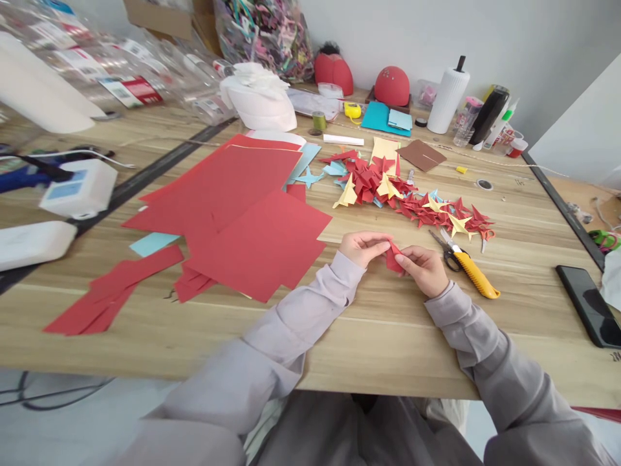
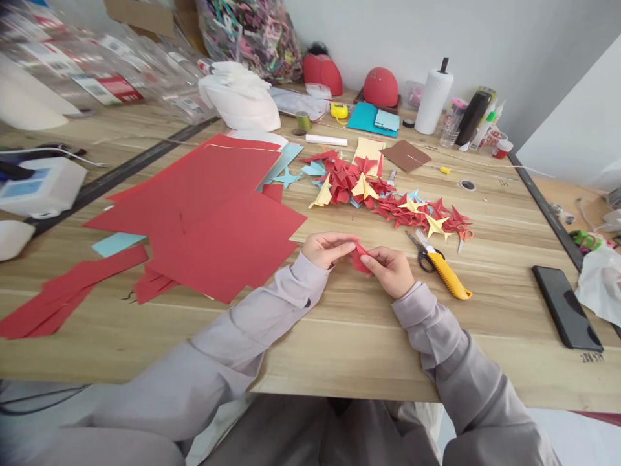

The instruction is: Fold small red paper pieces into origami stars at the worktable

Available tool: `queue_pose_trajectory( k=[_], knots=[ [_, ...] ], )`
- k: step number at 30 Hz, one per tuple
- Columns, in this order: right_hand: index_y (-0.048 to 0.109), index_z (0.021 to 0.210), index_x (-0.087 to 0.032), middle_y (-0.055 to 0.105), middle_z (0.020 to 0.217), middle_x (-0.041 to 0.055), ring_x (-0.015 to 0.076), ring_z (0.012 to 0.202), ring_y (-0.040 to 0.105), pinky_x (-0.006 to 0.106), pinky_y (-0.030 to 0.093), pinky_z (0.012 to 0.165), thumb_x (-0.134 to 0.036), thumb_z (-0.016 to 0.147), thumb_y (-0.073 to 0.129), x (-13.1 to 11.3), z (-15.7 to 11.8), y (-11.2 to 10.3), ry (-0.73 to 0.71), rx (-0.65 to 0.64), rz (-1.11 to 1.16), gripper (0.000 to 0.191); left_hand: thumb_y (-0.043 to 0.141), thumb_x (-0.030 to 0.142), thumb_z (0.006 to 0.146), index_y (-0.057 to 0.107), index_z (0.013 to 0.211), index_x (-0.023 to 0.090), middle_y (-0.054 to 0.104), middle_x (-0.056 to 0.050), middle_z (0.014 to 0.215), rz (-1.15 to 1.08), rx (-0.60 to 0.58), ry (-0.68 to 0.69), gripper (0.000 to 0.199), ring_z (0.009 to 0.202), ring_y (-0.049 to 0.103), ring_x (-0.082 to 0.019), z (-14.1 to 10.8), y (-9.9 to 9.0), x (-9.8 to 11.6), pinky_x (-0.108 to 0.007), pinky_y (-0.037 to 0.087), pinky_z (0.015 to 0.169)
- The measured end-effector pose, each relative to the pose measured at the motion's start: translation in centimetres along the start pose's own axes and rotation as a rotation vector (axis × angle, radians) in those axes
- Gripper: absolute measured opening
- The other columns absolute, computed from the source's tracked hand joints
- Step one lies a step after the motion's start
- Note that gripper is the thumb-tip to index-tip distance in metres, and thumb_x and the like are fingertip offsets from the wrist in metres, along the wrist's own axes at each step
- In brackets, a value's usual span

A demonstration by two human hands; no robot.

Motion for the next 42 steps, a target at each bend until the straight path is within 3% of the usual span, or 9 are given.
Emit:
queue_pose_trajectory(
  k=[3, 7, 11, 25, 33, 42],
  knots=[
    [0.063, 0.073, -0.016, 0.065, 0.061, 0.0008, 0.0091, 0.046, 0.055, 0.024, 0.050, 0.046, -0.047, 0.066, 0.069, 0.1, 0.0, 0.0, 0.009, 0.002, 0.003, 0.032, 0.079, 0.037, 0.051, 0.071, 0.078, 0.011, 0.070, -0.007, 0.069, -0.044, 0.027, -0.004, 0.038, 0.065, 0.065, -0.019, -0.1, 0.4, -0.1, -0.035, 0.055, 0.064],
    [0.064, 0.073, -0.016, 0.065, 0.061, 0.0012, 0.0095, 0.047, 0.055, 0.024, 0.051, 0.047, -0.048, 0.066, 0.069, 0.1, 0.1, 0.0, 0.003, -0.016, -0.007, 0.033, 0.081, 0.033, 0.045, 0.071, 0.068, 0.013, 0.069, -0.005, 0.066, 0.140, 0.071, 0.052, 0.032, 0.063, 0.063, -0.016, -0.3, 0.9, 0.1, -0.031, 0.052, 0.067],
    [0.064, 0.073, -0.016, 0.065, 0.060, 0.0008, 0.0096, 0.047, 0.055, 0.024, 0.051, 0.048, -0.048, 0.066, 0.068, 0.1, 0.0, -0.1, -0.003, -0.031, -0.040, 0.033, 0.079, 0.036, 0.048, 0.071, 0.062, 0.014, 0.069, -0.004, 0.065, 0.225, 0.050, 0.066, 0.027, 0.064, 0.062, -0.016, -0.5, 1.1, 0.6, -0.030, 0.050, 0.068],
    [0.063, 0.072, -0.016, 0.063, 0.058, 0.0004, 0.0100, 0.047, 0.055, 0.024, 0.050, 0.047, -0.050, 0.067, 0.066, 0.1, 0.0, -0.1, -0.018, -0.033, -0.098, 0.035, 0.076, 0.040, 0.053, 0.072, 0.064, 0.014, 0.068, -0.004, 0.066, 0.176, 0.047, 0.023, 0.028, 0.064, 0.060, -0.016, -0.2, 0.5, -0.3, -0.030, 0.049, 0.068],
    [0.063, 0.073, -0.016, 0.063, 0.058, 0.0005, 0.0099, 0.046, 0.055, 0.023, 0.049, 0.047, -0.049, 0.069, 0.065, 0.4, 0.0, -0.2, -0.020, -0.035, -0.094, 0.033, 0.074, 0.038, 0.057, 0.071, 0.062, 0.015, 0.068, -0.003, 0.063, 0.182, 0.056, 0.044, 0.024, 0.060, 0.060, -0.015, -0.6, 0.9, 0.2, -0.027, 0.048, 0.063],
    [0.064, 0.071, -0.015, 0.062, 0.055, 0.0002, 0.0099, 0.045, 0.055, 0.023, 0.047, 0.046, -0.047, 0.071, 0.065, 0.1, 0.0, -0.2, -0.020, -0.042, -0.096, 0.033, 0.065, 0.049, 0.066, 0.070, 0.061, 0.013, 0.066, -0.006, 0.058, 0.119, 0.042, 0.009, 0.036, 0.056, 0.061, -0.017, -0.6, 0.9, 0.1, -0.029, 0.049, 0.058]
  ],
)
Point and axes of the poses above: each hand's wrist, its own z-axis towards the middle knuckle, its own y-axis out of the palm, x = y × z, the point moved 1 cm from there along z, towards the middle knuckle
